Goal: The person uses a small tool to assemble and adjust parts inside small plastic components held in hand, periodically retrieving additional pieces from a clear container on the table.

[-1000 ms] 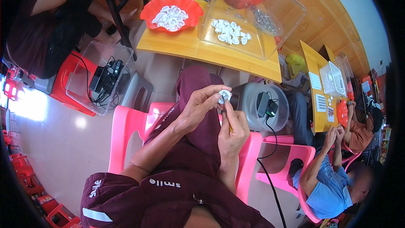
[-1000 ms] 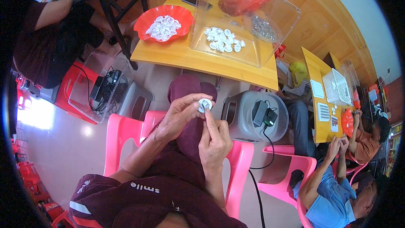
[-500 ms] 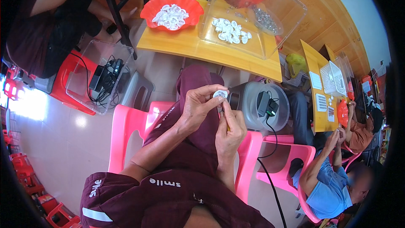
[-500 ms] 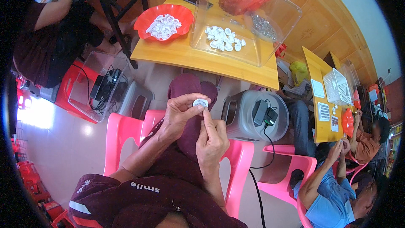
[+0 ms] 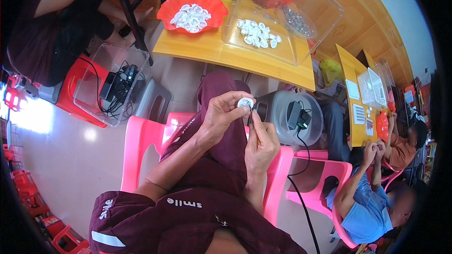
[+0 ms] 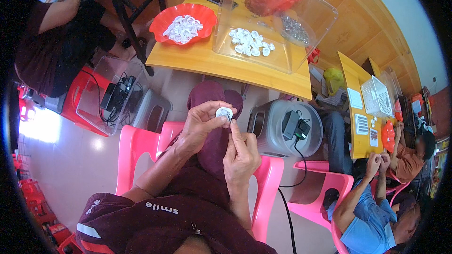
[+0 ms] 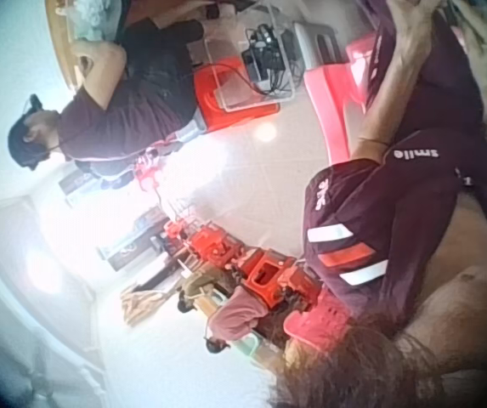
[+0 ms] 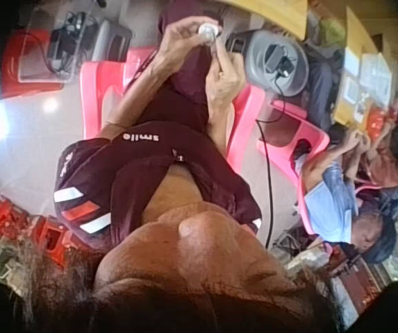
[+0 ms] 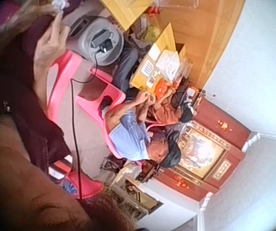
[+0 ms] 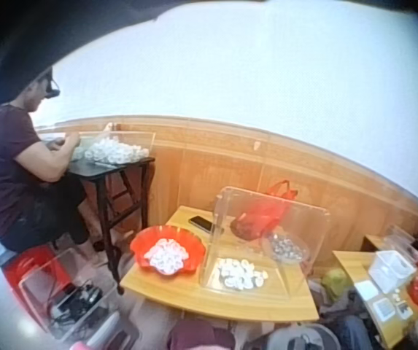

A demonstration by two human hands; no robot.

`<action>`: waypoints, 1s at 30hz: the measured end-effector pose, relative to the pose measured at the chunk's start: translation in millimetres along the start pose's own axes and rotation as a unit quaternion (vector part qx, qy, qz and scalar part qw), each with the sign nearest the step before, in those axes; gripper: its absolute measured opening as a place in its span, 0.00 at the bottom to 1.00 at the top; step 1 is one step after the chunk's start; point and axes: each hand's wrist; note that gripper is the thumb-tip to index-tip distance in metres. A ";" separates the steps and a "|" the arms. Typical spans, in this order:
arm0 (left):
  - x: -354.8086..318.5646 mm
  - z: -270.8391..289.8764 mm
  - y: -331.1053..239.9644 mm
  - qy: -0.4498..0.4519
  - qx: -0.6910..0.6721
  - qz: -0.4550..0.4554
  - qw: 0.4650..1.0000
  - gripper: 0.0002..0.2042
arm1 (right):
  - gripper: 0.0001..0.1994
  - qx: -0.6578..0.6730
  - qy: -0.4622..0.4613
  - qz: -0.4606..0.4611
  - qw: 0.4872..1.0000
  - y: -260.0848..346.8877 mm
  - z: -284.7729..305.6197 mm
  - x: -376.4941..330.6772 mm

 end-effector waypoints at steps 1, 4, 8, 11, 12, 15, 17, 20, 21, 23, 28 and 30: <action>0.2 0.6 0.9 0.005 -0.002 0.000 1.000 0.12 | 0.19 -0.002 0.004 0.002 1.000 0.2 0.4 0.3; 0.0 0.6 2.7 0.008 -0.001 0.006 1.000 0.11 | 0.19 0.006 0.007 0.003 1.000 1.2 -1.0 -0.4; 0.8 0.9 3.9 0.002 0.010 0.008 1.000 0.11 | 0.19 -0.009 0.036 -0.012 0.999 5.5 2.0 0.4; 1.3 0.5 4.5 0.000 0.012 0.001 1.000 0.10 | 0.19 -0.015 0.030 -0.005 0.999 5.3 1.3 0.1; 1.4 0.6 4.6 0.000 0.016 -0.001 1.000 0.10 | 0.20 -0.019 0.031 -0.003 0.999 6.1 1.5 0.3; 0.6 0.0 5.1 -0.001 0.020 0.001 1.000 0.10 | 0.19 -0.032 0.024 0.007 0.999 3.0 0.0 -0.8; 0.3 0.8 6.2 -0.003 0.020 0.004 1.000 0.10 | 0.19 -0.041 0.016 0.016 0.999 1.4 -1.2 -1.6; 0.3 3.5 11.7 0.004 0.042 -0.007 0.999 0.10 | 0.19 -0.067 0.014 0.018 0.998 2.3 -3.2 -4.0; 0.4 2.9 12.9 0.001 0.058 -0.023 0.998 0.10 | 0.19 -0.071 0.012 0.015 0.997 2.8 -4.0 -4.8; 0.0 2.6 12.3 -0.002 0.074 -0.040 0.996 0.10 | 0.19 -0.075 0.010 0.013 0.997 4.2 -4.7 -5.3; -1.1 0.0 0.8 0.010 0.040 0.000 0.999 0.11 | 0.19 -0.001 0.010 -0.003 1.000 9.1 -0.2 -0.7; -0.9 0.0 -3.7 0.009 0.034 0.003 0.999 0.11 | 0.19 0.000 0.016 -0.005 1.000 8.7 2.4 1.1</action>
Point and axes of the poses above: each hand's wrist, its own x-axis towards the middle knuckle, its own z-axis out of the back of the hand, y = z × x, and after that the axes turned 3 degrees about x, right-handed
